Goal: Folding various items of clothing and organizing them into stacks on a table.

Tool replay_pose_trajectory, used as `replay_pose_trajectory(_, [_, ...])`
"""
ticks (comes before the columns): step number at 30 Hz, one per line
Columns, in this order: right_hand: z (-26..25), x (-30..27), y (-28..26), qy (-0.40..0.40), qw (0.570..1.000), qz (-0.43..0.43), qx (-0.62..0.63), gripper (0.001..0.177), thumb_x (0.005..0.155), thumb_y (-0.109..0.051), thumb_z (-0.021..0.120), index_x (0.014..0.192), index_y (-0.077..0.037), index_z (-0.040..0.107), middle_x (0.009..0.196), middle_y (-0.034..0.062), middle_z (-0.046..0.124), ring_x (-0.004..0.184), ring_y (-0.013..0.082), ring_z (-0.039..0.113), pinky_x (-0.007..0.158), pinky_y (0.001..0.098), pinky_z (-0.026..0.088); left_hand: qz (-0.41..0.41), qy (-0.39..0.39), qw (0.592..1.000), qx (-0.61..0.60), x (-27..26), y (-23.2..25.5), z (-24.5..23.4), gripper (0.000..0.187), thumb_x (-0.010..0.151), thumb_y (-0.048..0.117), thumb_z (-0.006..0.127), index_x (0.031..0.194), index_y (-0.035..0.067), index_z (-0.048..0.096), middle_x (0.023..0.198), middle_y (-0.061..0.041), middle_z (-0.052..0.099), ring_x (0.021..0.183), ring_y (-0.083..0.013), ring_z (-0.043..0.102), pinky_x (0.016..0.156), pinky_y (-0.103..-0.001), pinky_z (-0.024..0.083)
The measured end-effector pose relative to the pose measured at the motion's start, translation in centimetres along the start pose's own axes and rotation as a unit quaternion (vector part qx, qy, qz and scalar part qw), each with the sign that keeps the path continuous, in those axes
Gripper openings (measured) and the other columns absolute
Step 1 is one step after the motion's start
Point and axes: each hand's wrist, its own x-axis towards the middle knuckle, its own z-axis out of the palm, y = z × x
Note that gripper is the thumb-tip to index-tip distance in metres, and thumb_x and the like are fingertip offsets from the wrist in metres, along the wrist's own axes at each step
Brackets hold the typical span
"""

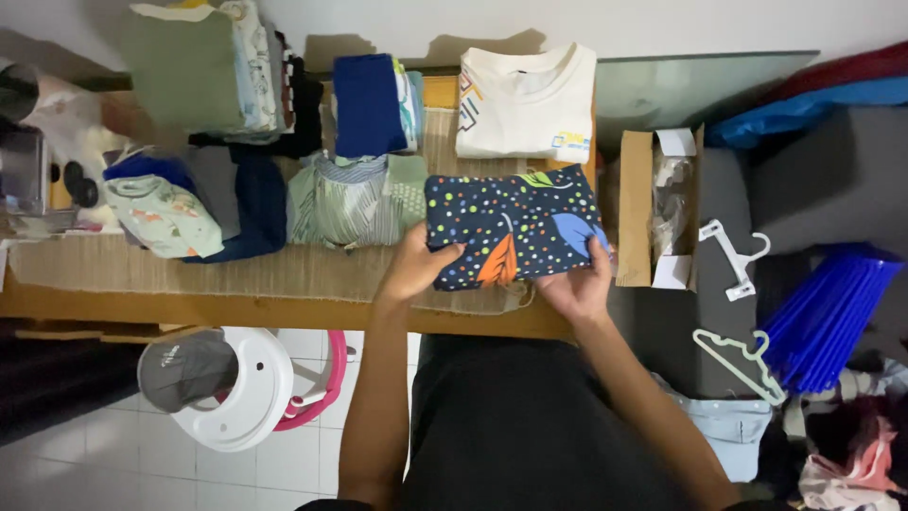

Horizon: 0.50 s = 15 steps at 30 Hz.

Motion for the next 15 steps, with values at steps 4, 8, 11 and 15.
replay_pose_trajectory(4, [0.0, 2.0, 1.3, -0.024, 0.999, 0.033, -0.007, 0.08, 0.089, -0.057, 0.065, 0.15, -0.009, 0.048, 0.151, 0.0128, 0.054, 0.138, 0.0318, 0.051, 0.119, 0.0516, 0.038, 0.077, 0.02, 0.995, 0.057, -0.8, 0.6, -5.1, 0.031, 0.085, 0.001, 0.072, 0.115, -0.001, 0.067, 0.105, 0.0, 0.073, 0.093, -0.0089, 0.067, 0.085, -0.029, 0.058])
replay_pose_trajectory(8, [1.5, 4.5, 4.1, -0.015, 0.991, 0.128, -0.027, 0.079, 0.086, -0.06, 0.066, 0.14, -0.004, 0.052, 0.134, 0.021, 0.064, 0.122, 0.0359, 0.061, 0.105, 0.0528, 0.048, 0.105, 0.093, 0.983, 0.121, -2.3, 2.2, -10.7, 0.04, 0.081, 0.004, 0.068, 0.121, 0.0, 0.064, 0.105, -0.002, 0.073, 0.095, -0.0122, 0.067, 0.087, -0.032, 0.057])
replay_pose_trajectory(11, [2.3, 7.9, 8.3, 0.001, 0.959, 0.12, -0.256, 0.054, 0.096, -0.021, 0.07, 0.143, -0.004, 0.051, 0.13, 0.0121, 0.064, 0.116, 0.0264, 0.064, 0.103, 0.0441, 0.053, 0.101, 0.164, 0.964, 0.182, -2.7, 4.3, -14.7, 0.041, 0.08, 0.007, 0.067, 0.12, -0.001, 0.063, 0.101, -0.007, 0.074, 0.091, -0.0174, 0.071, 0.084, -0.034, 0.057])
replay_pose_trajectory(15, [8.7, 10.5, 13.1, 0.004, 0.955, 0.071, -0.287, 0.047, 0.094, -0.002, 0.066, 0.137, -0.001, 0.049, 0.119, 0.012, 0.066, 0.103, 0.0238, 0.068, 0.089, 0.0394, 0.059, 0.092, 0.241, 0.934, 0.248, -1.3, 5.7, -18.3, 0.039, 0.08, 0.008, 0.068, 0.118, -0.001, 0.061, 0.098, -0.014, 0.075, 0.091, -0.026, 0.075, 0.082, -0.038, 0.057])
